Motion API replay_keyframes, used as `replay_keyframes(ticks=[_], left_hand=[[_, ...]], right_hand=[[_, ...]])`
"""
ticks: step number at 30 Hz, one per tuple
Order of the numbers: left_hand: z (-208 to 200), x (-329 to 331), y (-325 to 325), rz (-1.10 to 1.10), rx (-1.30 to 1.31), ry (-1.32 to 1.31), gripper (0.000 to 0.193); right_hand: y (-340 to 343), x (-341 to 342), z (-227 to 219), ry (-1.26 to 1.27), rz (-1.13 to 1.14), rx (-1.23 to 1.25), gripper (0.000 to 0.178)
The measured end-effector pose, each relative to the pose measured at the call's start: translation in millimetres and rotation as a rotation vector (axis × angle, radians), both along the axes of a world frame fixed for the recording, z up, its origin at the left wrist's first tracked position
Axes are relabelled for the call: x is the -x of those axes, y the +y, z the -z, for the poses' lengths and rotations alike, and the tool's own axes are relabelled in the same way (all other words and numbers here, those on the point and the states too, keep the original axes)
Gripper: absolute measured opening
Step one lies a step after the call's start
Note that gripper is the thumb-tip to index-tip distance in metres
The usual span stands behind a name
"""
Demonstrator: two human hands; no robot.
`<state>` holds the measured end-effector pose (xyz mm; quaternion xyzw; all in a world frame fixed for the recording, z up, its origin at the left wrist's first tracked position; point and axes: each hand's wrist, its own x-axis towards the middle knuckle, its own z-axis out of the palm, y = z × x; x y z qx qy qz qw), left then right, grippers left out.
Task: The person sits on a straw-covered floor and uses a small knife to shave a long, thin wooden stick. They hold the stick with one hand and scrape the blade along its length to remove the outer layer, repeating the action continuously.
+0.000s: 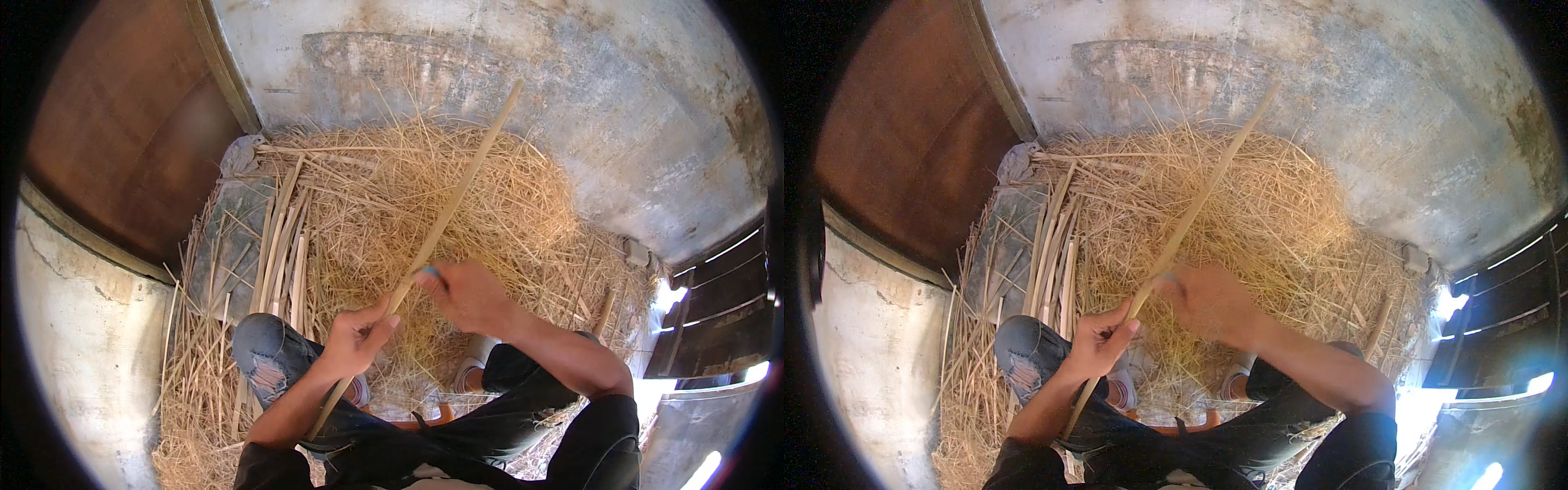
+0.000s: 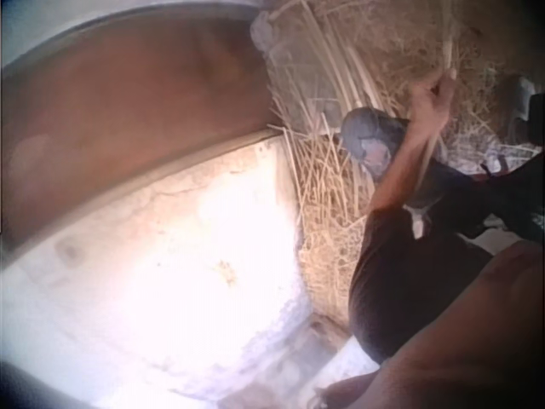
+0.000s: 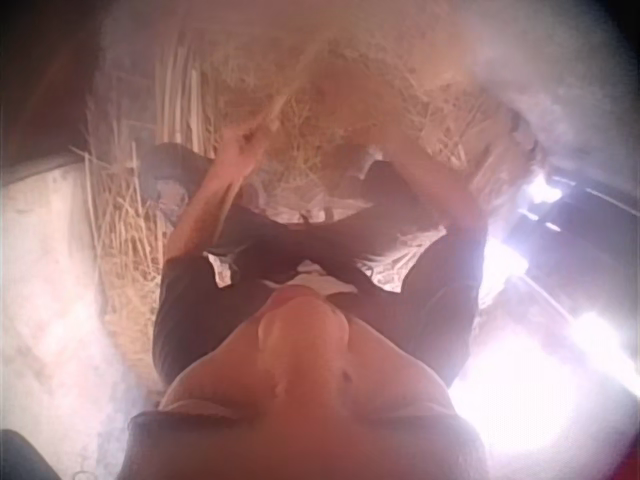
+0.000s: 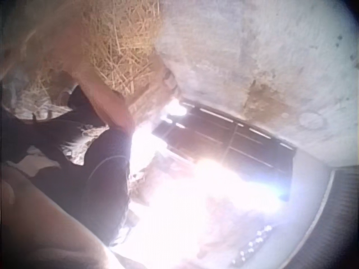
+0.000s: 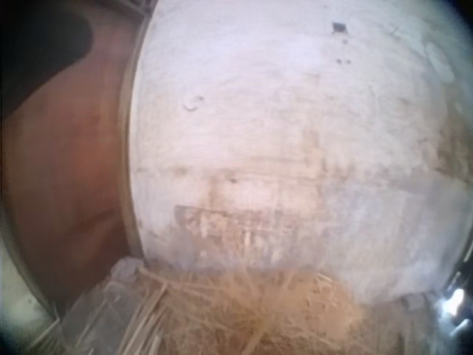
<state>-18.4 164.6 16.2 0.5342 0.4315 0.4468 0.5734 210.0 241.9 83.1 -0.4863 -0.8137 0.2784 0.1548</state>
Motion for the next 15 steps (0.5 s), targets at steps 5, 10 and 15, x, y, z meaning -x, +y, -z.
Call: replay_keyframes(ticks=[5, 10, 15], left_hand=[[-4.9, 4.2, -2.4, 0.025, -0.016, 0.043, 0.037], [-6.2, -2.6, -5.5, 0.117, -0.095, 0.08, 0.037], [-2.0, -0.3, -0.8, 0.027, -0.043, 0.085, 0.038]], right_hand=[[49.5, -25.6, 1.9, -0.024, 0.355, -0.21, 0.051], [104.8, -104.4, -8.1, 0.09, 0.543, -0.365, 0.059], [22.4, -18.7, 14.1, -0.105, 0.182, -0.071, 0.044]])
